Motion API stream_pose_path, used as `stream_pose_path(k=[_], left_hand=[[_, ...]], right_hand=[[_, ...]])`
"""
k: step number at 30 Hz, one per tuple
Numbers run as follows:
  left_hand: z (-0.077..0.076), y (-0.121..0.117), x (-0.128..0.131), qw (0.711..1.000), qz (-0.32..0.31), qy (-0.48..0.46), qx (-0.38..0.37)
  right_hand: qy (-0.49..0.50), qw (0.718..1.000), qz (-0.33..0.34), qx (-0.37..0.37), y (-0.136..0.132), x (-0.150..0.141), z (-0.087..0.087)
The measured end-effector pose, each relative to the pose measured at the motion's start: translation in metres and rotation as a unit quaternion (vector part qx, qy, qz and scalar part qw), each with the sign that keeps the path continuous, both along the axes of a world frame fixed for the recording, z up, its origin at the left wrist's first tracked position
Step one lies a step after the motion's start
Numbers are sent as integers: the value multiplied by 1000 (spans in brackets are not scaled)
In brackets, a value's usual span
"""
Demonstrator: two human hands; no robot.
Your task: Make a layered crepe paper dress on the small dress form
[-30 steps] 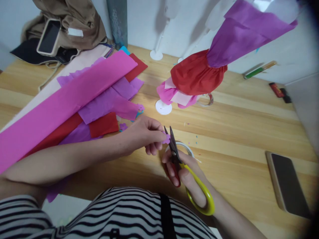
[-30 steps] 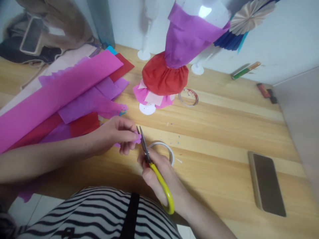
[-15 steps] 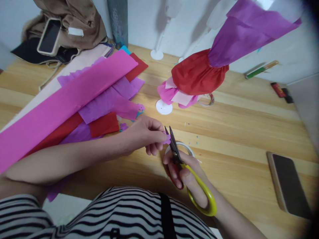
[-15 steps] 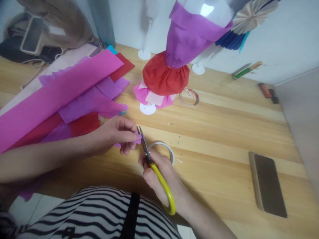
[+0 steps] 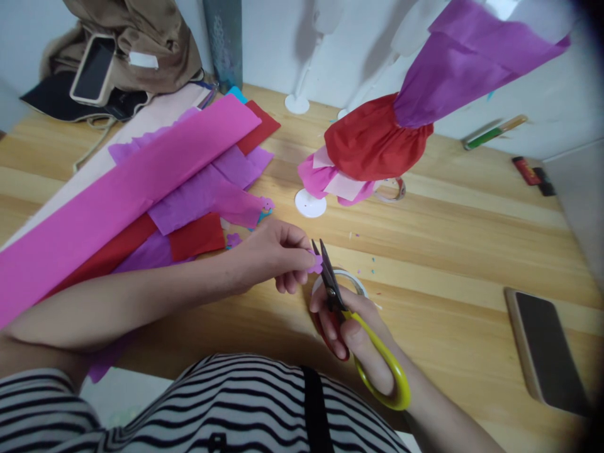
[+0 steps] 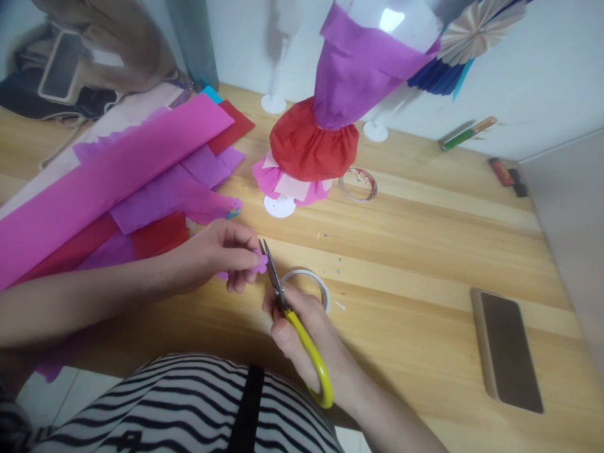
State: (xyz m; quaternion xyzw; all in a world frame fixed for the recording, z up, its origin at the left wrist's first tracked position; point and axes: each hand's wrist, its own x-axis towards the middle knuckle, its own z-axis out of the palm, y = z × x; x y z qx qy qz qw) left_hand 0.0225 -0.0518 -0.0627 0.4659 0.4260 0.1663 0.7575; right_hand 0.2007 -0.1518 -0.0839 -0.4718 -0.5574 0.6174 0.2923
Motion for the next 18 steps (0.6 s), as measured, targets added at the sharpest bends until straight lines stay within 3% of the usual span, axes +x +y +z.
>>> stream_pose_path(k=[9,18], left_hand=[[-2,2,-2,1000,10,-11,14],[2,4,-1,999,28,-5,19]], right_hand=[[7,1000,12,-2,0,1,-5],[16,999,-36,-25,-4,-3,-6]])
